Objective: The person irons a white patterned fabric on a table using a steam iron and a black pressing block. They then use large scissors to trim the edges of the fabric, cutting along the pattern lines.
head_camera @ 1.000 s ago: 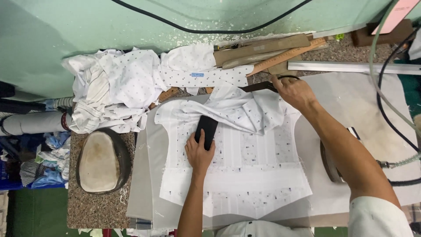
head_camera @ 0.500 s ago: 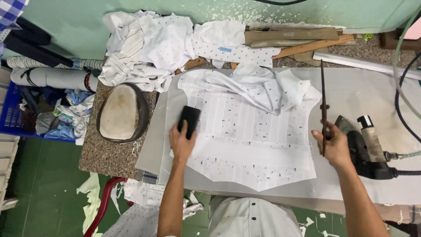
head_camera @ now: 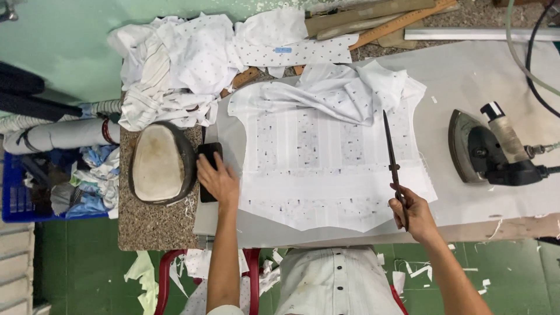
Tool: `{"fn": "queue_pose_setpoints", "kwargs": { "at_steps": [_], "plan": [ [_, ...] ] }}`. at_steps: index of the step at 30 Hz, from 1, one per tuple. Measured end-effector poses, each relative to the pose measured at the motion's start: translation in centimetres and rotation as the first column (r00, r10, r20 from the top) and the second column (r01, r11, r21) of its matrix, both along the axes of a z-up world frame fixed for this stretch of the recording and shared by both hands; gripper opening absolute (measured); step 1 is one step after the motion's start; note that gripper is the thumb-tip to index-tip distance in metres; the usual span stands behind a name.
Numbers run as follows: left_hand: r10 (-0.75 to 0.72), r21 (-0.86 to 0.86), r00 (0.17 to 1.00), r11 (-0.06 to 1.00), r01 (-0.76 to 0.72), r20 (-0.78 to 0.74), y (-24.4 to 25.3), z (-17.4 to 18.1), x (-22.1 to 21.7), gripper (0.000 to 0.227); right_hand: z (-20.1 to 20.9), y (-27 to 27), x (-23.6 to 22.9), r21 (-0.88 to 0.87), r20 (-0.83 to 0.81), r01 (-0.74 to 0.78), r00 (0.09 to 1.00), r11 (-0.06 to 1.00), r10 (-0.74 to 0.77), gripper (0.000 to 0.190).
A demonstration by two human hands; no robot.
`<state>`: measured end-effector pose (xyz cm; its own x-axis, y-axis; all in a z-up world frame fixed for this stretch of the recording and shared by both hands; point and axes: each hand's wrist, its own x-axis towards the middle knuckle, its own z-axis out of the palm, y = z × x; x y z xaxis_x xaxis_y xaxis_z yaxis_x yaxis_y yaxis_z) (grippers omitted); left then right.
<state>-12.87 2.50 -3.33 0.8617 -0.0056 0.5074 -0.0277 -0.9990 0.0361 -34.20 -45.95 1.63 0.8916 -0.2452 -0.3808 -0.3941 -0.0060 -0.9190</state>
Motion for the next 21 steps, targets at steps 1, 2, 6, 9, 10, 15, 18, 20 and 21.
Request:
{"fn": "queue_pose_setpoints", "kwargs": {
  "at_steps": [1, 2, 6, 9, 10, 15, 18, 20, 21],
  "plan": [
    [-0.023, 0.002, 1.0, 1.0, 0.023, -0.004, -1.8, 0.9, 0.6, 0.057, 0.0, 0.7, -0.5, 0.002, -0.004, 0.023, 1.0, 1.0, -0.023, 0.059],
    [-0.142, -0.089, 0.989, 0.986, 0.139, -0.033, -3.6, 1.6, 0.9, 0.054, 0.0, 1.4, -1.2, 0.023, -0.003, 0.049, 0.999, 0.999, -0.049, 0.057],
    [-0.399, -0.364, 0.883, 0.883, 0.297, -0.247, -8.7, 2.6, 1.8, 0.059, -1.1, 3.5, -5.0, 0.086, -0.062, 0.147, 0.988, 0.985, -0.142, 0.054],
    [-0.426, -0.382, 0.815, 0.882, 0.277, -0.392, -10.0, 2.5, 1.7, 0.063, -1.0, 5.1, -7.6, 0.108, -0.059, 0.191, 0.981, 0.976, -0.185, 0.047],
    [-0.44, -0.382, 0.806, 0.877, 0.292, -0.395, -9.9, 2.0, 1.7, 0.063, -0.6, 5.4, -8.2, 0.108, -0.062, 0.209, 0.977, 0.972, -0.203, 0.047],
    [-0.36, -0.246, 0.733, 0.932, 0.265, -0.577, -9.6, 1.4, 1.3, 0.066, 0.7, 5.7, -10.9, 0.044, -0.155, 0.282, 0.95, 0.958, -0.273, 0.046],
    [-0.33, -0.206, 0.733, 0.944, 0.258, -0.594, -9.6, 1.3, 1.3, 0.067, 0.5, 4.0, -11.3, -0.031, -0.164, 0.259, 0.951, 0.965, -0.261, 0.044],
    [-0.327, -0.207, 0.738, 0.945, 0.253, -0.591, -9.7, 1.2, 1.4, 0.067, 0.5, 2.3, -11.3, -0.078, -0.216, 0.214, 0.95, 0.974, -0.226, 0.044],
    [-0.329, -0.209, 0.741, 0.944, 0.254, -0.586, -9.7, 1.2, 1.3, 0.066, 0.5, 1.4, -11.2, -0.124, -0.267, 0.171, 0.943, 0.977, -0.199, 0.044]
  ]
}}
